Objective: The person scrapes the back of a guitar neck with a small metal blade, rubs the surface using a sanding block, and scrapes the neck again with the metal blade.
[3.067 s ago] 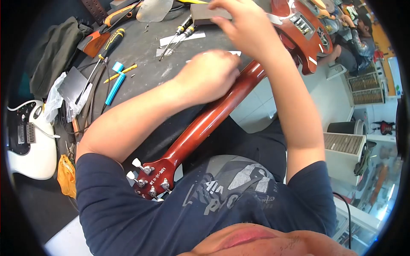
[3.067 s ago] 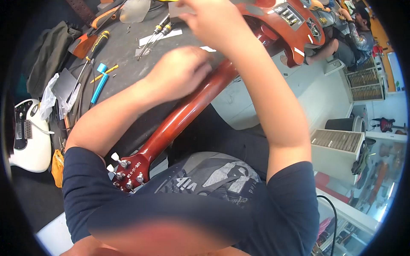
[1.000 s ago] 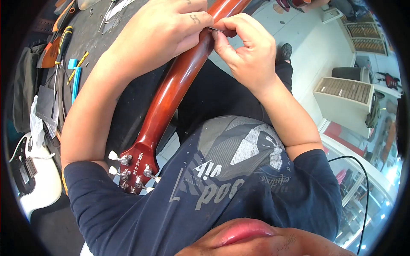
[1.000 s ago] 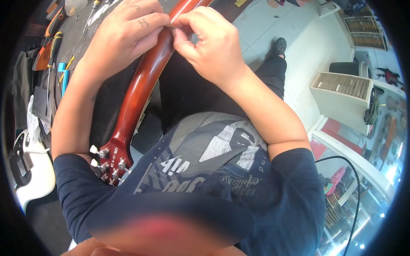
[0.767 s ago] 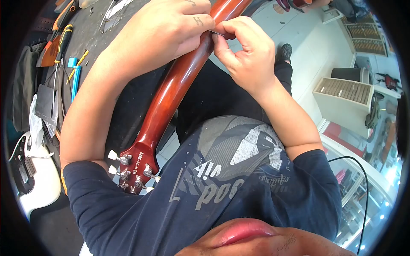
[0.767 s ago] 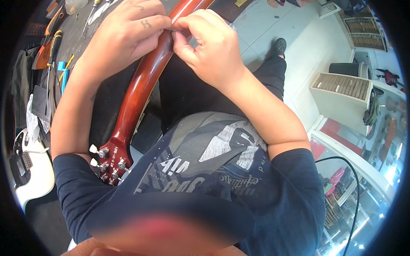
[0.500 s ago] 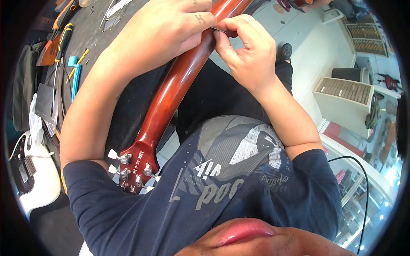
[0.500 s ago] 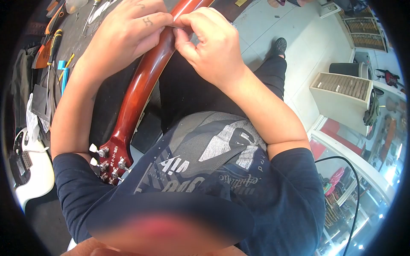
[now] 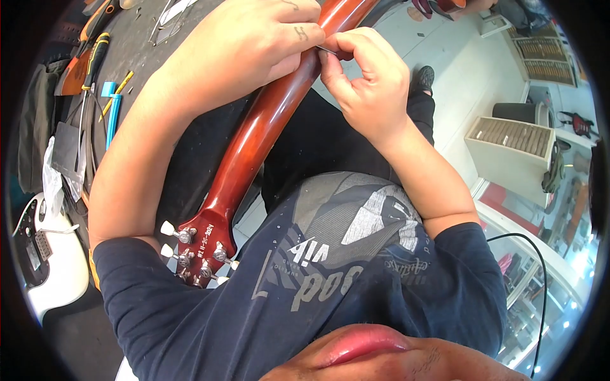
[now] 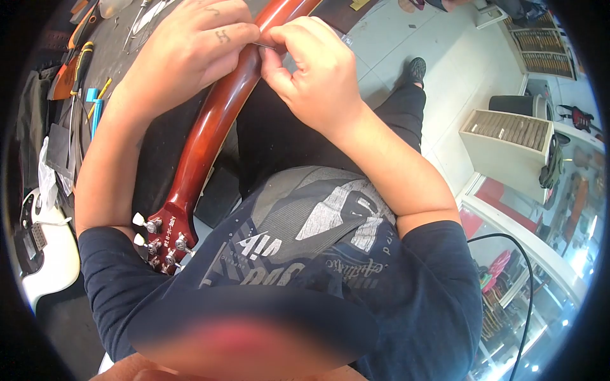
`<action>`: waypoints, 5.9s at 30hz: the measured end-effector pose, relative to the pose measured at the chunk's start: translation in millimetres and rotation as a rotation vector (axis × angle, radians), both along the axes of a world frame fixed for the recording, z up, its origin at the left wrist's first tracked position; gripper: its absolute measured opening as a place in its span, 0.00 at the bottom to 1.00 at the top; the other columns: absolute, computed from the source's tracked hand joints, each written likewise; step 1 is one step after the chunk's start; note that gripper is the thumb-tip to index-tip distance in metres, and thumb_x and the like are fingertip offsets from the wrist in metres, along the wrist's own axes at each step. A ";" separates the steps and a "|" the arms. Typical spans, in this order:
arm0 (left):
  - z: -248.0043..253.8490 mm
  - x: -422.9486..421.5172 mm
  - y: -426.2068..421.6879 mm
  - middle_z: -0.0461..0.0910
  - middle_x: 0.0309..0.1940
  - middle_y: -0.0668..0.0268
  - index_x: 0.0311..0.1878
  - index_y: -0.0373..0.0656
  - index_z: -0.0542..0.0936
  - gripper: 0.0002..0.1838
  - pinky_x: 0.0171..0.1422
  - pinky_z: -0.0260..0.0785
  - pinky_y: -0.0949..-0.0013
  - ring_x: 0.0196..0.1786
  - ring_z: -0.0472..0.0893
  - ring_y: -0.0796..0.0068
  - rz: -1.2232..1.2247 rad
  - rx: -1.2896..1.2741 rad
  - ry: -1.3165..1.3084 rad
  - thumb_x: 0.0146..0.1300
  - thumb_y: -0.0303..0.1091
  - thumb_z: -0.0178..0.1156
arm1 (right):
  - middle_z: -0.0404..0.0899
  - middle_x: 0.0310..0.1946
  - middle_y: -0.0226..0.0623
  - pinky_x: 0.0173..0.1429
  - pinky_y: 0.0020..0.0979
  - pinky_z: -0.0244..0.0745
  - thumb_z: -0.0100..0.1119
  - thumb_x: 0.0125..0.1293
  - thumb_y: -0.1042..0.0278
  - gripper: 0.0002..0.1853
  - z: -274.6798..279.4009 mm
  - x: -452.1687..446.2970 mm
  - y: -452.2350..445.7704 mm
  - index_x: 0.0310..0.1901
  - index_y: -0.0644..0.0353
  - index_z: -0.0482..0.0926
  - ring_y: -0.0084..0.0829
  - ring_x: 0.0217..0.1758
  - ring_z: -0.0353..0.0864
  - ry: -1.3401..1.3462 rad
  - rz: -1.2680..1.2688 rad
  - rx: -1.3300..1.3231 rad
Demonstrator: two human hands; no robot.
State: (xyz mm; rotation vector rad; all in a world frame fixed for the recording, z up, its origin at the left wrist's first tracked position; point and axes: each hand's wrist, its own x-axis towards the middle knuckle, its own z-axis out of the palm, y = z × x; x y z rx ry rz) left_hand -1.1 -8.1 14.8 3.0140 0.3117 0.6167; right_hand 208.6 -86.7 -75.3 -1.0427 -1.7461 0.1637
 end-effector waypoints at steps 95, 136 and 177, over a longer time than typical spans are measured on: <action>11.9 -6.0 7.0 0.84 0.38 0.56 0.40 0.35 0.87 0.09 0.50 0.79 0.54 0.43 0.85 0.51 -0.130 -0.243 0.041 0.57 0.27 0.73 | 0.88 0.38 0.39 0.48 0.38 0.83 0.76 0.59 0.80 0.11 -1.5 -2.7 -4.9 0.43 0.62 0.87 0.43 0.41 0.87 -0.023 0.071 0.072; 12.8 -7.4 4.3 0.85 0.39 0.53 0.40 0.34 0.87 0.09 0.52 0.82 0.55 0.45 0.87 0.50 -0.121 -0.285 0.036 0.57 0.26 0.73 | 0.88 0.38 0.39 0.48 0.38 0.84 0.77 0.57 0.82 0.12 -4.2 -2.6 -4.6 0.43 0.62 0.87 0.43 0.40 0.87 -0.016 0.086 0.086; 5.0 -0.8 -6.1 0.84 0.43 0.58 0.48 0.35 0.87 0.15 0.53 0.79 0.52 0.47 0.85 0.50 -0.065 -0.114 0.013 0.56 0.21 0.72 | 0.87 0.40 0.39 0.47 0.38 0.83 0.76 0.57 0.82 0.13 -15.7 -1.1 -2.0 0.43 0.62 0.86 0.44 0.40 0.86 0.027 0.062 0.145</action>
